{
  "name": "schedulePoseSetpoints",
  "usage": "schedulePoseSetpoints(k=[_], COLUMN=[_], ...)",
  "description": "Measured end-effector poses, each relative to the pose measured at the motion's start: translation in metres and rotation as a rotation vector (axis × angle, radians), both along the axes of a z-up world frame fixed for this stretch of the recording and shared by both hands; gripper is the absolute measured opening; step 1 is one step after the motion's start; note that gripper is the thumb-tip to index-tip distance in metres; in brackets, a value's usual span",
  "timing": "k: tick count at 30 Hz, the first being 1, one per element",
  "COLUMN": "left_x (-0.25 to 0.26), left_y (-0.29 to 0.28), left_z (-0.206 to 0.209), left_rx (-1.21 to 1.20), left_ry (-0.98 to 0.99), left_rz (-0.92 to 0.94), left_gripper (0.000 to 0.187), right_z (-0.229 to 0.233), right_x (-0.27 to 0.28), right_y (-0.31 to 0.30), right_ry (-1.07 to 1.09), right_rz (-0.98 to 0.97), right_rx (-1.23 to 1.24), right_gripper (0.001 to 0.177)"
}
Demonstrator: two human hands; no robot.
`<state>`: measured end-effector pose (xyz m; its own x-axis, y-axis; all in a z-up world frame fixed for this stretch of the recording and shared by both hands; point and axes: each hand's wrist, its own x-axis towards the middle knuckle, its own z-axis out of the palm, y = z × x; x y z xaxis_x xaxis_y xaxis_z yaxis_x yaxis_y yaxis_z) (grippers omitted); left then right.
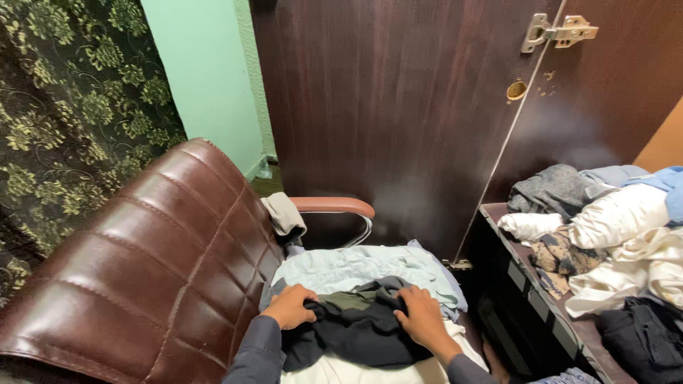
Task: The person picks up a white shirt and a dark shirt from a pile on a chair and a shelf, folding and rolling them by hand.
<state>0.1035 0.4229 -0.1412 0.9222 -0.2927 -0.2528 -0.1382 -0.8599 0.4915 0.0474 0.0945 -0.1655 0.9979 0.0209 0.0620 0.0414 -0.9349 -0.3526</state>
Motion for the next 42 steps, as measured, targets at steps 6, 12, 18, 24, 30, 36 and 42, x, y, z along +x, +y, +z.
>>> schedulePoseSetpoints(k=[6, 12, 18, 24, 30, 36, 42], left_x=[-0.005, -0.027, -0.021, -0.003, 0.014, 0.011, 0.001], left_y=[-0.004, -0.015, -0.024, -0.012, 0.002, -0.012, -0.04], left_z=[0.017, 0.075, 0.07, 0.004, -0.032, -0.02, 0.044], left_rx=[0.032, -0.472, -0.47, 0.268, 0.195, -0.257, -0.61], left_ry=[-0.192, 0.343, 0.482, 0.044, 0.06, -0.505, -0.745], left_rz=[-0.049, -0.244, 0.053, 0.057, 0.086, 0.251, 0.212], left_gripper=[0.035, 0.042, 0.053, 0.094, 0.068, 0.035, 0.021], right_z=[-0.003, 0.028, 0.05, -0.01, -0.057, -0.048, -0.042], right_x=[0.015, 0.011, -0.003, 0.005, 0.028, 0.043, 0.044], right_y=[-0.028, -0.091, -0.077, -0.037, -0.046, -0.073, -0.096], right_ry=[-0.291, 0.115, 0.537, 0.056, 0.138, -0.198, -0.431], right_rz=[-0.102, 0.074, -0.21, -0.083, -0.092, -0.503, -0.616], right_rx=[0.677, 1.375, 0.697, 0.279, 0.258, 1.283, 1.302], right_gripper=[0.014, 0.018, 0.05, 0.083, 0.055, 0.029, 0.034])
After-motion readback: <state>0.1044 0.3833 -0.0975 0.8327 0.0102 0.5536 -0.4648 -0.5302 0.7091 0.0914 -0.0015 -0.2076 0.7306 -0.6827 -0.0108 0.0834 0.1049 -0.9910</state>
